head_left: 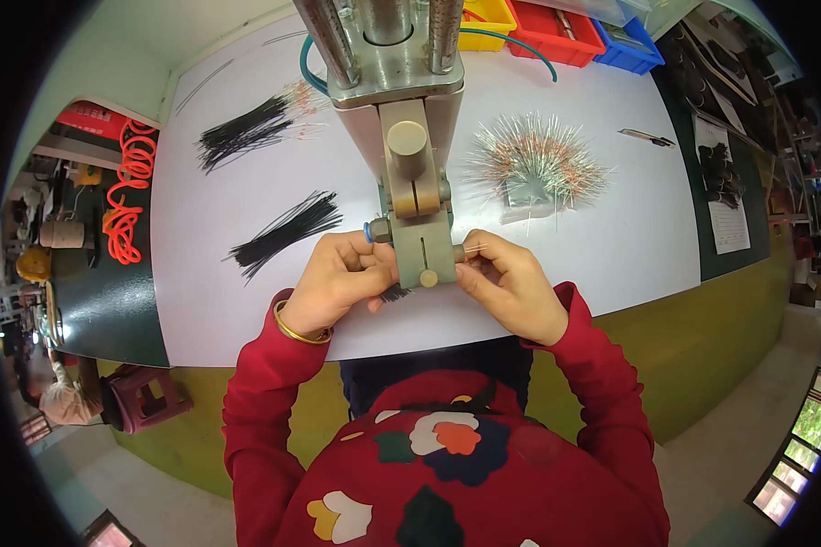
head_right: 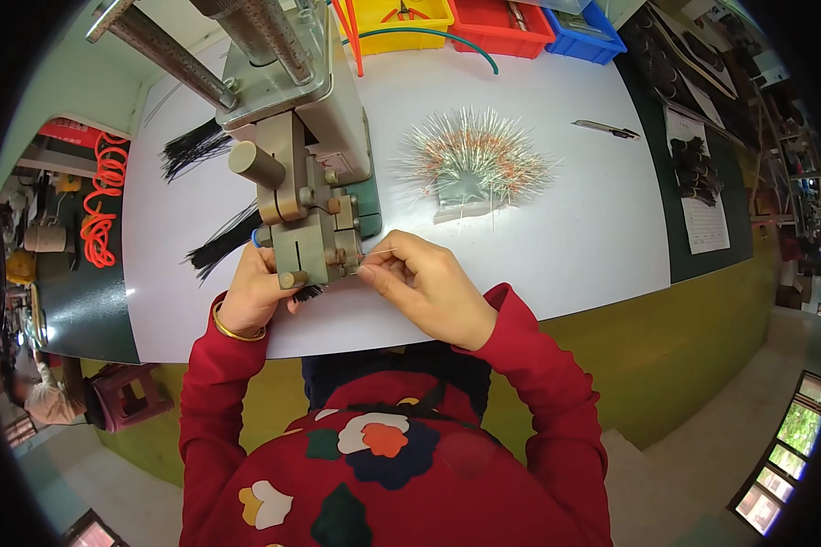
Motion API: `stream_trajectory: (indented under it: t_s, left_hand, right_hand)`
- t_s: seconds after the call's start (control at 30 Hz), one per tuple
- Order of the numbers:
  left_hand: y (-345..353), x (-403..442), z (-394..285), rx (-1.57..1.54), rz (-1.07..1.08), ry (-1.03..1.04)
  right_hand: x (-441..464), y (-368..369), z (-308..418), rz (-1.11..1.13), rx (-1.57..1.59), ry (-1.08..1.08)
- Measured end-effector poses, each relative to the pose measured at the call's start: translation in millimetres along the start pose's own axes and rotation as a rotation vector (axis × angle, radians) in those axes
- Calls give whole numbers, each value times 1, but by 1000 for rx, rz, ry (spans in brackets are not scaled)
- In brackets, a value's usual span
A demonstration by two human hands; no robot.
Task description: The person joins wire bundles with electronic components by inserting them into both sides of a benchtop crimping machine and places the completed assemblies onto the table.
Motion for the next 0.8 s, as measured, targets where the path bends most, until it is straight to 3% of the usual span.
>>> stream_trajectory:
  t_s: [0.2,0.8]
  left_hand:
    - [4,0,-3,-29,28,31]
    - [4,1,-2,10,16,37]
  right_hand:
    - [6,3,6,37,116,45]
    - [10,2,15,34,3,-60]
Point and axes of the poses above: each hand's wrist, its own x-axis towards the middle knuckle, its own y-axis out of the palm, z = x × y, the point moved 1 cm from there along x, towards the middle knuckle, and after that the axes turned 4 degrees about x, right-handed, at the moved point
